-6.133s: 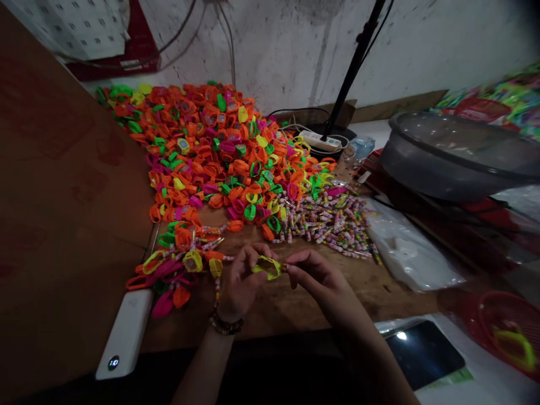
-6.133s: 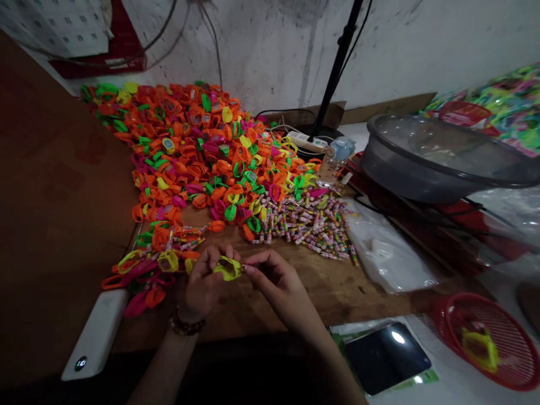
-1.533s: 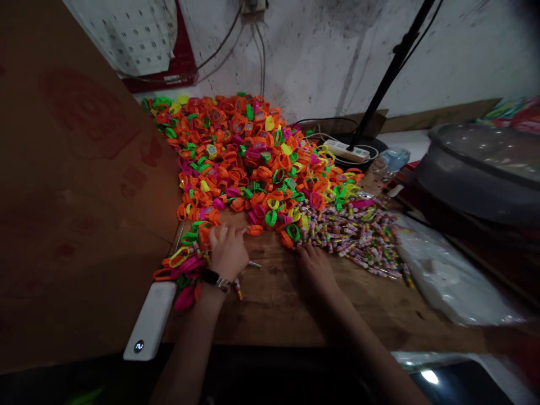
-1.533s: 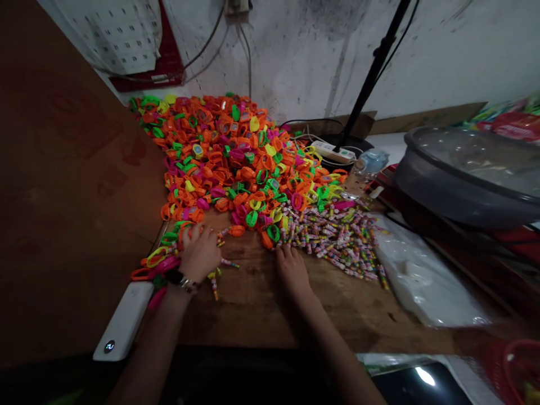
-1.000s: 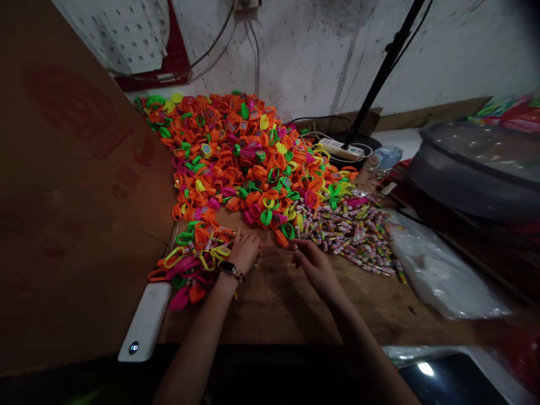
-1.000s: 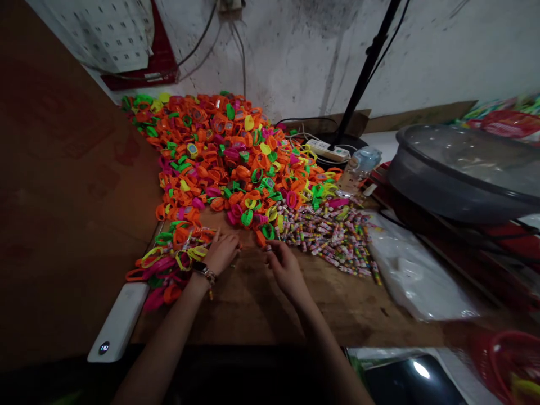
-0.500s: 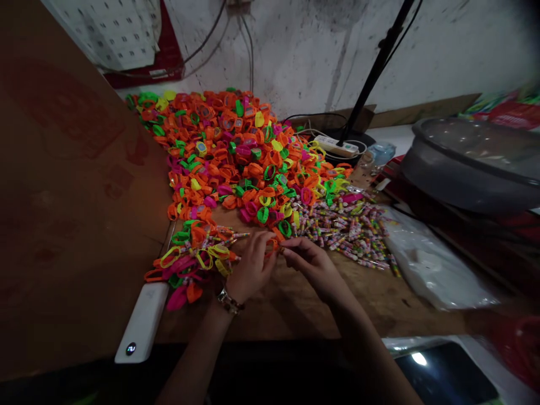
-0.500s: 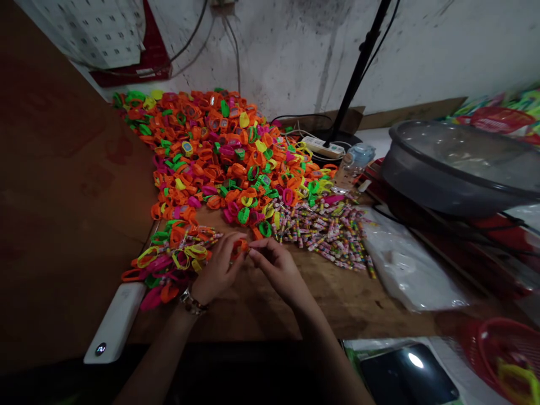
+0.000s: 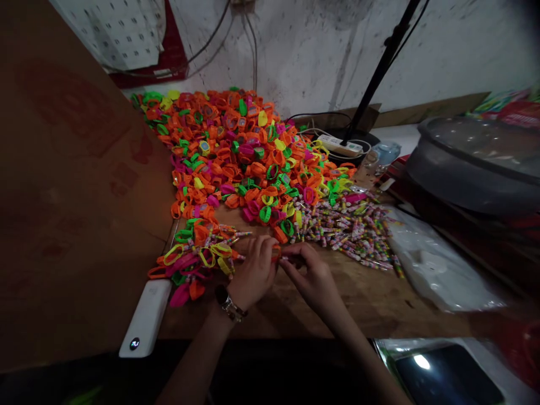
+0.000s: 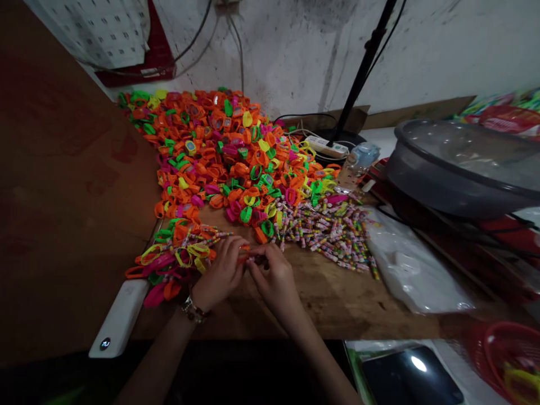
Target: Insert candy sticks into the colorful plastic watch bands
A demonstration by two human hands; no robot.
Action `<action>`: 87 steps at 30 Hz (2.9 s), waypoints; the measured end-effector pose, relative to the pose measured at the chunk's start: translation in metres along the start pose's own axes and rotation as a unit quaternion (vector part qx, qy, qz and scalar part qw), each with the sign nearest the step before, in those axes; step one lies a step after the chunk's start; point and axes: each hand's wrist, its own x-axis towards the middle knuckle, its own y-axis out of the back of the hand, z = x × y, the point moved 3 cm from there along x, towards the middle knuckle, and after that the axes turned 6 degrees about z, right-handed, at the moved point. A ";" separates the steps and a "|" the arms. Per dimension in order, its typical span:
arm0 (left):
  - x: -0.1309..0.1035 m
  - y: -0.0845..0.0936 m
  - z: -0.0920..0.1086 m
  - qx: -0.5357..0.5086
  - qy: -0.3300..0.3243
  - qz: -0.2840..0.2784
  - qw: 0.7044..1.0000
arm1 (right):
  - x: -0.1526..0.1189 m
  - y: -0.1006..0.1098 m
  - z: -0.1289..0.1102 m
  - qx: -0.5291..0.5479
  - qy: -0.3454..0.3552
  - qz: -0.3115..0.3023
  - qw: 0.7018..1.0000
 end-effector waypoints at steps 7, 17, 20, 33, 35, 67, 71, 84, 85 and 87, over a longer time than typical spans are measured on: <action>-0.012 -0.007 -0.001 0.005 0.013 -0.002 1.000 | -0.011 -0.008 0.015 -0.008 -0.068 0.005 0.998; -0.037 -0.018 -0.004 0.039 0.005 -0.037 0.999 | -0.029 -0.024 0.030 -0.050 -0.064 -0.109 0.991; -0.041 -0.015 -0.008 0.042 0.010 -0.046 0.998 | -0.032 -0.031 0.035 -0.004 -0.090 -0.133 0.987; -0.003 0.014 -0.065 0.160 0.166 0.115 0.966 | 0.015 0.025 0.098 -0.436 0.000 -0.039 0.899; 0.015 -0.026 -0.059 0.009 0.217 0.090 0.972 | 0.014 0.016 0.103 -0.460 0.005 -0.076 0.885; -0.005 -0.006 -0.013 -0.425 0.201 0.062 0.880 | -0.005 0.005 -0.002 0.235 -0.276 -0.071 0.929; -0.008 -0.002 -0.009 -0.365 0.137 0.086 0.917 | -0.010 0.005 -0.005 0.197 -0.297 -0.066 0.932; -0.034 -0.016 -0.029 -0.235 0.117 0.026 0.965 | -0.037 -0.036 0.048 0.045 -0.209 -0.159 0.964; -0.035 -0.018 -0.036 -0.204 0.130 0.011 0.970 | -0.034 -0.035 0.057 -0.031 -0.169 -0.166 0.971; -0.035 -0.019 -0.051 -0.106 0.159 -0.005 0.982 | -0.024 -0.027 0.075 -0.171 -0.106 -0.149 0.968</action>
